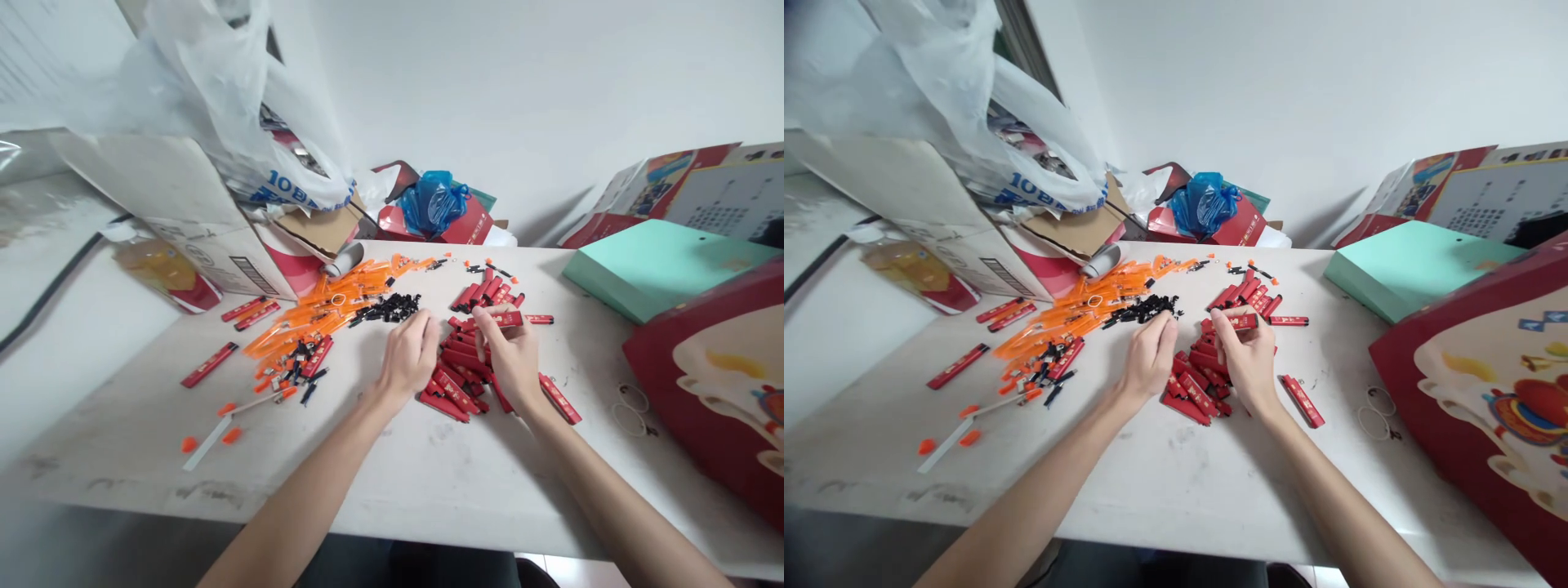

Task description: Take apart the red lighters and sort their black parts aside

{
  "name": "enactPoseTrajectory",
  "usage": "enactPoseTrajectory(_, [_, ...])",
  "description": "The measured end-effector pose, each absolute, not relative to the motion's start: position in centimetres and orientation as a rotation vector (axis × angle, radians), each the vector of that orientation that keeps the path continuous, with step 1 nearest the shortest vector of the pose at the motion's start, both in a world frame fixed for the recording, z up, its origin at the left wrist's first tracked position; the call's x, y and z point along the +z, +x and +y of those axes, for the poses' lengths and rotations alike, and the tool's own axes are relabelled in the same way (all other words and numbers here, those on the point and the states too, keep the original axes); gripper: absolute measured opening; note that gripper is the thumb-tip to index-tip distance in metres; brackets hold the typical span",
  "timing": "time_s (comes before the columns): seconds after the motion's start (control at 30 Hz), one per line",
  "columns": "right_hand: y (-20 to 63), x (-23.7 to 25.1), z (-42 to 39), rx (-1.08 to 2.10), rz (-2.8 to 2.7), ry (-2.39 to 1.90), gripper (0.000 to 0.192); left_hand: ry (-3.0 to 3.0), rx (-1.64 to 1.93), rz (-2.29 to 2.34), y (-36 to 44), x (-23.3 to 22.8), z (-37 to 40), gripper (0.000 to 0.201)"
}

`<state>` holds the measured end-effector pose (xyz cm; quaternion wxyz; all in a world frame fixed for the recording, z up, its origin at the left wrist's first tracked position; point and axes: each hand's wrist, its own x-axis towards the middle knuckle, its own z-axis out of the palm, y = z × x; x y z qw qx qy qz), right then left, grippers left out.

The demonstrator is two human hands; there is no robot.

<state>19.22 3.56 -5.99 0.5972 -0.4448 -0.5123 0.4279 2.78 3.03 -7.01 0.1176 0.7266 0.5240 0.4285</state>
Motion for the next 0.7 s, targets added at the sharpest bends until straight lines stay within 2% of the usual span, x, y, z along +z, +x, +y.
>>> enactPoseTrajectory(0.2, [21.7,-5.8,5.3,0.912,-1.617,-1.069,0.029,2.133,1.151,1.944,-0.1,-7.6,6.1,0.026])
enactPoseTrajectory(0.53, [21.7,-6.2,5.2,0.745,-2.041,-0.980,0.010,2.154,1.072,2.029,-1.3,-9.9,7.5,0.012])
enactPoseTrajectory(0.7, [20.9,-6.4,4.5,0.556,-2.246,-0.912,0.009,2.139,1.152,2.043,-1.2,-9.8,7.6,0.015])
